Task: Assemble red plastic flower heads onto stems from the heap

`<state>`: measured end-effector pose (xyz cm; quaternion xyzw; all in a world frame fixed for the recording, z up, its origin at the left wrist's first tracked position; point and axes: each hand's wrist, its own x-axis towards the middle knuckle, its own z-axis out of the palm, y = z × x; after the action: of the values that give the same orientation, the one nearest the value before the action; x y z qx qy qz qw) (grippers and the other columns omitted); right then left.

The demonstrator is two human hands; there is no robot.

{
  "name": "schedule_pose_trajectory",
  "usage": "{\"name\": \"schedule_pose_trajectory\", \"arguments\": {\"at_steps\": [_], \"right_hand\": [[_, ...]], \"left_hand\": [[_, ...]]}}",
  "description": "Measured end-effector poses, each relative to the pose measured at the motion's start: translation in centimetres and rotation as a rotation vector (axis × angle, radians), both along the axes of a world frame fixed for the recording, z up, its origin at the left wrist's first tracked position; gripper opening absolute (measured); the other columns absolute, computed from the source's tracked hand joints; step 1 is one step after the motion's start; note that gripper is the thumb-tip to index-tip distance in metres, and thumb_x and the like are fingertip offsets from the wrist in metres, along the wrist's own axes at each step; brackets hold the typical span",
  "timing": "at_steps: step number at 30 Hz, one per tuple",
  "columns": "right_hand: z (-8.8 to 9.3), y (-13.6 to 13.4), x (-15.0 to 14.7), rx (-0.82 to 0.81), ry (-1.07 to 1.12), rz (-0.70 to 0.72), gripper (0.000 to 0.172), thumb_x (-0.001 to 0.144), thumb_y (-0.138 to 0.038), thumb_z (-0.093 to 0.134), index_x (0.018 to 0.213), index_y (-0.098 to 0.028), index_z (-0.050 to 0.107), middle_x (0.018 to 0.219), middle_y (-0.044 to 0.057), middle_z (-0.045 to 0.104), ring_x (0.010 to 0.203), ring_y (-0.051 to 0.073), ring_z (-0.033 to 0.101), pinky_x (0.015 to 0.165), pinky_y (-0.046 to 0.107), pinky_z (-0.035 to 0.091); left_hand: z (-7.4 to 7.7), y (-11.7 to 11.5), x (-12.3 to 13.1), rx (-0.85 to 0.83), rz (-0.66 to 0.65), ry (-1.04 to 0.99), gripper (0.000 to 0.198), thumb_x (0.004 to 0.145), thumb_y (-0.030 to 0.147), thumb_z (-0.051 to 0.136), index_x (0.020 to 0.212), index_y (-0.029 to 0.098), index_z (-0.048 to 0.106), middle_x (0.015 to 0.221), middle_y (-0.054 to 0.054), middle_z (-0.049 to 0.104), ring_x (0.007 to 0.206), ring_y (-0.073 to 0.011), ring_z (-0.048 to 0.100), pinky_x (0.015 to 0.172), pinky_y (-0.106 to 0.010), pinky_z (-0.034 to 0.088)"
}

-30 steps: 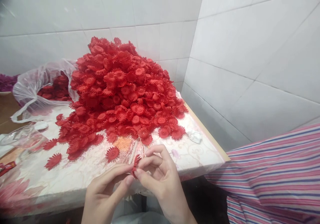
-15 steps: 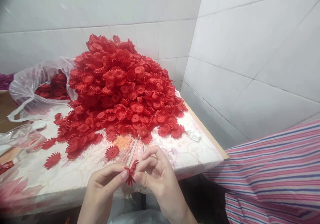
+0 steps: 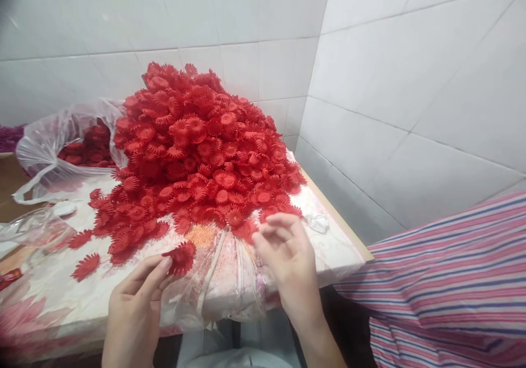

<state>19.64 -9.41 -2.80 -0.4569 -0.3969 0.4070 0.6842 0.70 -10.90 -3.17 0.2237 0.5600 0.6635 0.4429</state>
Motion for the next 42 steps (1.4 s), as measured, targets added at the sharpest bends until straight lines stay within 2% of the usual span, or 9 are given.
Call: {"name": "schedule_pose_trajectory", "arguments": {"at_steps": [2,5,7,10,14,17,27,33,42], "right_hand": [[0.4,1.7,0.4,0.104,-0.237,-0.168,0.016,0.078,-0.024,0.068,0.091,-0.025,0.059,0.087,0.002,0.065,0.085,0.019,0.063,0.078,0.034,0.052],[1.3,2.8,0.4,0.151,-0.709,-0.154,0.013,0.084,-0.020,0.056,0.095,-0.023,0.062,0.097,0.008,0.068,0.094,0.027,0.063,0.085,0.047,0.049],[1.8,2.1,-0.3,0.258,-0.814,-0.164,0.012,0.084,-0.017,0.056,0.093,-0.023,0.062,0.094,0.008,0.067,0.094,0.026,0.063,0.085,0.045,0.049],[1.5,-0.1,-1.9,0.355,-0.678,-0.056,0.012,0.084,-0.012,0.057,0.087,-0.024,0.058,0.075,0.001,0.063,0.070,0.018,0.063,0.067,0.032,0.053],[0.2,-1.7,-3.3,0.191,-0.422,0.164,0.013,0.079,-0.017,0.066,0.088,-0.023,0.059,0.081,0.002,0.069,0.073,0.017,0.067,0.068,0.028,0.055],[-0.3,-1.7,-3.5,0.089,-0.236,0.210,0.015,0.076,-0.019,0.070,0.085,-0.024,0.059,0.086,0.001,0.071,0.079,0.017,0.069,0.071,0.026,0.056],[0.3,-2.9,-4.3,0.047,-0.126,0.033,0.015,0.073,-0.014,0.072,0.077,-0.026,0.064,0.076,-0.002,0.072,0.071,0.015,0.069,0.063,0.021,0.055],[0.1,-3.7,-4.8,0.154,-0.116,-0.025,0.024,0.067,-0.010,0.073,0.081,-0.026,0.064,0.080,-0.003,0.069,0.073,0.013,0.065,0.068,0.021,0.055],[-0.5,-3.4,-4.8,0.163,-0.104,-0.029,0.019,0.074,-0.009,0.069,0.077,-0.025,0.059,0.077,-0.003,0.069,0.071,0.013,0.067,0.067,0.020,0.054]], "left_hand": [[-0.1,-0.1,0.6,-0.009,-0.058,0.024,0.021,0.047,0.029,0.085,0.059,0.016,0.073,0.059,0.001,0.068,0.056,-0.0113,0.061,0.052,-0.016,0.053],[-0.1,-0.3,1.5,-0.013,-0.114,0.133,0.023,0.053,0.035,0.083,0.062,0.016,0.075,0.062,-0.002,0.071,0.059,-0.0149,0.064,0.054,-0.020,0.054],[0.0,-0.4,2.0,-0.026,-0.126,0.229,0.025,0.056,0.038,0.080,0.066,0.016,0.076,0.068,-0.004,0.074,0.066,-0.0193,0.068,0.059,-0.024,0.057],[0.0,-0.6,2.8,-0.006,-0.098,0.333,0.022,0.062,0.037,0.077,0.072,0.018,0.077,0.076,-0.005,0.077,0.075,-0.0228,0.071,0.068,-0.028,0.058],[-0.3,-1.1,3.6,0.139,-0.101,0.489,0.014,0.068,0.034,0.073,0.074,0.022,0.077,0.082,-0.003,0.077,0.078,-0.0222,0.071,0.074,-0.029,0.058],[-0.7,-1.5,3.9,0.234,-0.107,0.622,0.014,0.074,0.032,0.069,0.080,0.024,0.078,0.086,-0.003,0.077,0.081,-0.0214,0.071,0.078,-0.030,0.056],[-1.5,-2.3,4.4,0.456,-0.052,0.884,0.023,0.079,0.014,0.065,0.096,0.025,0.076,0.094,-0.002,0.077,0.080,-0.0192,0.071,0.078,-0.027,0.056],[-1.9,-2.2,4.3,0.579,0.024,1.016,0.027,0.081,0.009,0.063,0.101,0.023,0.074,0.092,-0.004,0.076,0.078,-0.0179,0.071,0.074,-0.025,0.056],[-2.1,-1.7,3.5,0.856,-0.012,1.308,0.023,0.077,-0.002,0.065,0.099,0.005,0.066,0.091,-0.014,0.071,0.085,-0.0183,0.068,0.079,-0.026,0.056]]}}
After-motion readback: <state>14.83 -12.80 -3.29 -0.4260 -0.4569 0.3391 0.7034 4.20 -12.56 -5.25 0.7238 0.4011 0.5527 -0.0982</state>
